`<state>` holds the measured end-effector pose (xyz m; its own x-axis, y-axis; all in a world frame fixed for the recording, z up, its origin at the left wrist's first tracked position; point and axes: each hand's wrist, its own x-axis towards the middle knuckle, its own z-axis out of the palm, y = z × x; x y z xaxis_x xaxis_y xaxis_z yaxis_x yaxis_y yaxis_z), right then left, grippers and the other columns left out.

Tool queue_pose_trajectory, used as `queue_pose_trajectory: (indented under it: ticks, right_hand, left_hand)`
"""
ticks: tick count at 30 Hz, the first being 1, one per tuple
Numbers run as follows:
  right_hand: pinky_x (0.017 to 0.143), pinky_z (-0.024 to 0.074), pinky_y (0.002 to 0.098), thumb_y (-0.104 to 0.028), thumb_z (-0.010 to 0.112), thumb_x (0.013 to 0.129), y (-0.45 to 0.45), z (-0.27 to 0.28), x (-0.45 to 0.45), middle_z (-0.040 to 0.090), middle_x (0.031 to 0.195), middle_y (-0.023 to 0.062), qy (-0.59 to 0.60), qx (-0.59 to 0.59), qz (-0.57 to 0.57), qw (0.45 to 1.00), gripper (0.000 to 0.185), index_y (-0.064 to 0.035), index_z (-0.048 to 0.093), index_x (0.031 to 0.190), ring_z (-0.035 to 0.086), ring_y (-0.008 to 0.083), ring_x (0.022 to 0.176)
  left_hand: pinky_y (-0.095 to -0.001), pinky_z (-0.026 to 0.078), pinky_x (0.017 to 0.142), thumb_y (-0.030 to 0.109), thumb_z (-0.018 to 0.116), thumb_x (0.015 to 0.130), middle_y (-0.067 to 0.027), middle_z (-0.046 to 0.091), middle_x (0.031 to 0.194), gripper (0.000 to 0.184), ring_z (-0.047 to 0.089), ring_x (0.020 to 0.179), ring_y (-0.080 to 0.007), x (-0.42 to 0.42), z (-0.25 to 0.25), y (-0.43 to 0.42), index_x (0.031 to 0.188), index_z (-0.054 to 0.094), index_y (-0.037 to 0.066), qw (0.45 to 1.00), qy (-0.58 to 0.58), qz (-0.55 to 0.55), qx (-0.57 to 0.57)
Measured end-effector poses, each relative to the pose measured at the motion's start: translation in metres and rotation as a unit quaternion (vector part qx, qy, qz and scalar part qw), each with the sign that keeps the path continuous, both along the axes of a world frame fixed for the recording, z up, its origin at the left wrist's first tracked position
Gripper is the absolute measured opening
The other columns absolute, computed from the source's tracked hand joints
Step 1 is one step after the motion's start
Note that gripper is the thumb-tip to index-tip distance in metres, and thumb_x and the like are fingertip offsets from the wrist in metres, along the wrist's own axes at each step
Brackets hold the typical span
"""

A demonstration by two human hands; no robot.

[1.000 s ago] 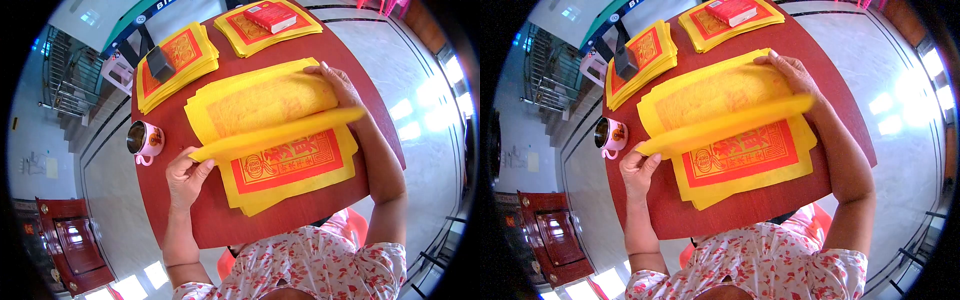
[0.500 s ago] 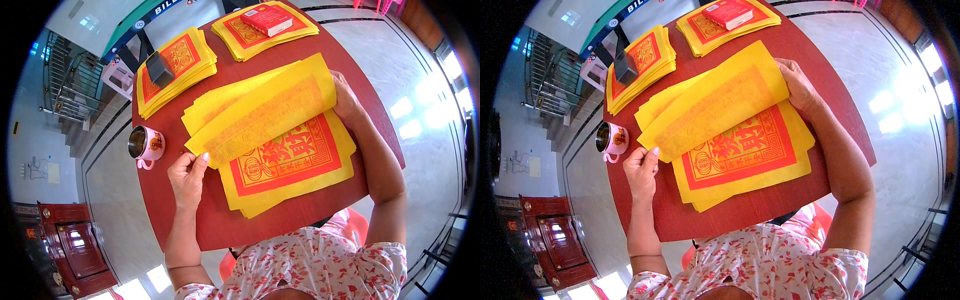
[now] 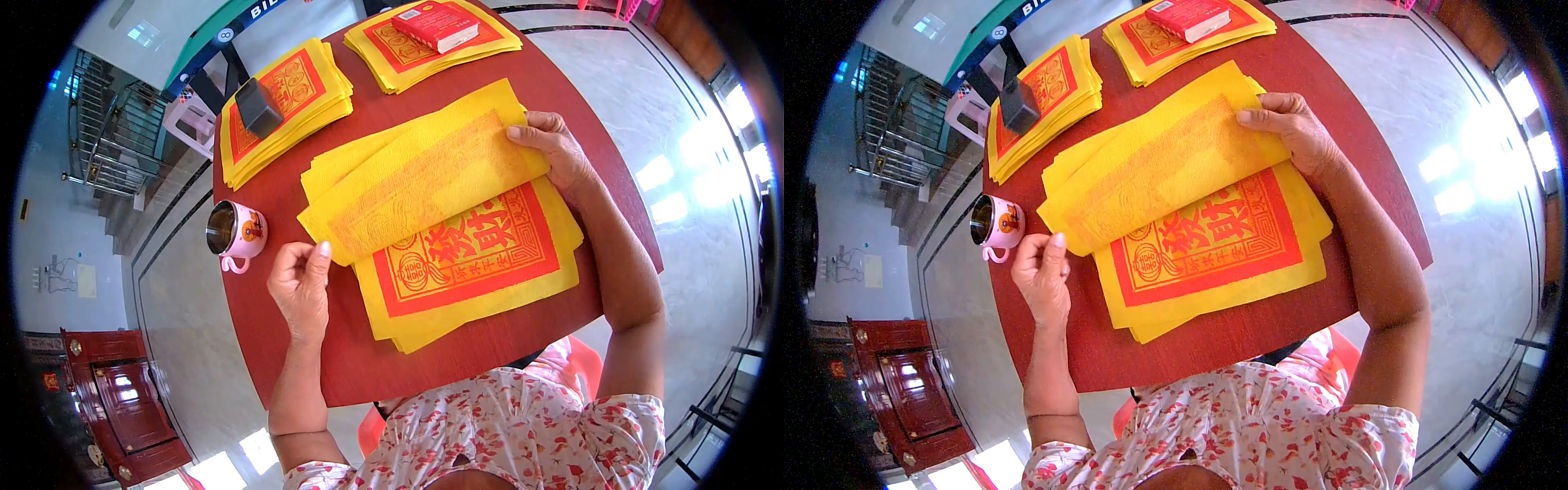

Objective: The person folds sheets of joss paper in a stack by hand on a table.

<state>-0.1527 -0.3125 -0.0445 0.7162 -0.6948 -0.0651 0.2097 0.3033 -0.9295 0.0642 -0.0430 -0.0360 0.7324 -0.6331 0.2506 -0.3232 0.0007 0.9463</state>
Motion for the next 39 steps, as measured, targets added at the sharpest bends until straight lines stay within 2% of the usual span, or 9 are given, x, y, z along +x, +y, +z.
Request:
queue_pose_trajectory:
  ticks: [3,5,7,9,12,16,21,24,39]
  right_hand:
    - [0.064,0.0523,0.0256,-0.011,0.064,0.08,0.002,0.004,0.002,0.066,0.083,0.0075,-0.02,0.019,-0.002,1.0,0.019,0.0002,0.065,0.095,0.063,0.0129,0.069]
    - [0.065,0.0525,0.0255,-0.01,0.064,0.08,0.0,0.003,0.001,0.066,0.084,0.0075,-0.019,0.02,0.001,1.0,0.019,0.0002,0.065,0.096,0.063,0.0128,0.07]
    - [0.066,0.0527,0.0254,-0.009,0.063,0.08,-0.001,0.001,0.002,0.066,0.085,0.0075,-0.018,0.019,0.004,1.0,0.019,0.0001,0.065,0.097,0.064,0.0127,0.071]
    - [0.071,0.053,0.0259,-0.006,0.061,0.082,-0.002,0.0,0.004,0.065,0.095,0.0087,-0.022,0.018,-0.008,1.0,0.029,0.0002,0.059,0.11,0.064,0.013,0.079]
    - [0.077,0.052,0.0261,-0.003,0.059,0.082,0.006,0.005,0.01,0.062,0.105,0.0095,-0.033,-0.003,-0.063,0.997,0.041,-0.002,0.051,0.122,0.062,0.0136,0.086]
    - [0.08,0.051,0.0261,-0.003,0.057,0.083,0.004,0.001,0.011,0.06,0.109,0.0097,-0.083,-0.024,-0.065,0.994,0.048,-0.0051,0.044,0.129,0.061,0.0141,0.09]
    - [0.077,0.0515,0.0243,-0.005,0.057,0.084,-0.002,0.003,0.004,0.064,0.098,0.0082,0.032,-0.028,-0.007,0.999,0.029,-0.0028,0.059,0.112,0.062,0.0134,0.084]
    - [0.073,0.0525,0.0243,-0.006,0.057,0.083,0.001,0.004,0.006,0.065,0.093,0.0072,0.02,-0.023,-0.023,0.999,0.021,-0.0021,0.063,0.104,0.062,0.0127,0.079]
    - [0.071,0.054,0.0254,-0.006,0.059,0.083,-0.004,-0.002,0.005,0.065,0.092,0.0076,-0.006,-0.014,-0.007,1.0,0.021,-0.004,0.064,0.103,0.063,0.0126,0.078]
  left_hand:
    - [-0.0189,0.03,0.044,0.004,0.064,0.08,0.0005,0.05,0.065,0.016,0.04,0.052,-0.0033,-0.001,0.009,0.005,0.069,0.052,0.003,0.997,-0.055,-0.014,-0.051]
    - [-0.0196,0.034,0.046,0.002,0.067,0.074,-0.0035,0.053,0.065,0.013,0.046,0.055,-0.0068,-0.006,0.02,0.007,0.07,0.055,0.002,0.953,-0.254,-0.163,-0.019]
    - [-0.0281,0.044,0.051,0.004,0.071,0.067,-0.0072,0.055,0.068,0.015,0.053,0.057,-0.0198,-0.011,0.019,0.006,0.076,0.059,0.001,0.919,-0.271,-0.285,0.008]
    - [-0.0328,0.047,0.059,0.009,0.073,0.062,-0.0088,0.057,0.078,0.023,0.055,0.068,-0.0245,-0.019,0.024,0.002,0.08,0.061,0.002,0.872,-0.323,-0.363,0.06]
    - [-0.0347,0.047,0.068,0.015,0.076,0.058,-0.0102,0.056,0.087,0.032,0.054,0.079,-0.0247,-0.024,0.024,0.001,0.084,0.062,0.002,0.84,-0.331,-0.421,0.089]
    - [-0.0352,0.046,0.073,0.018,0.077,0.056,-0.0105,0.055,0.091,0.04,0.052,0.084,-0.025,-0.025,0.025,0.0,0.089,0.062,0.002,0.819,-0.337,-0.446,0.131]
    - [-0.035,0.046,0.074,0.019,0.078,0.055,-0.0105,0.054,0.093,0.042,0.052,0.085,-0.0251,-0.026,0.024,0.0,0.09,0.061,0.002,0.814,-0.348,-0.442,0.141]
    - [-0.035,0.046,0.075,0.019,0.077,0.056,-0.0108,0.054,0.093,0.041,0.052,0.086,-0.0253,-0.026,0.024,0.001,0.09,0.061,0.002,0.818,-0.348,-0.438,0.138]
    - [-0.0367,0.047,0.072,0.02,0.079,0.052,-0.0112,0.054,0.092,0.046,0.053,0.083,-0.0262,-0.03,0.019,0.001,0.09,0.06,0.002,0.812,-0.378,-0.427,0.129]
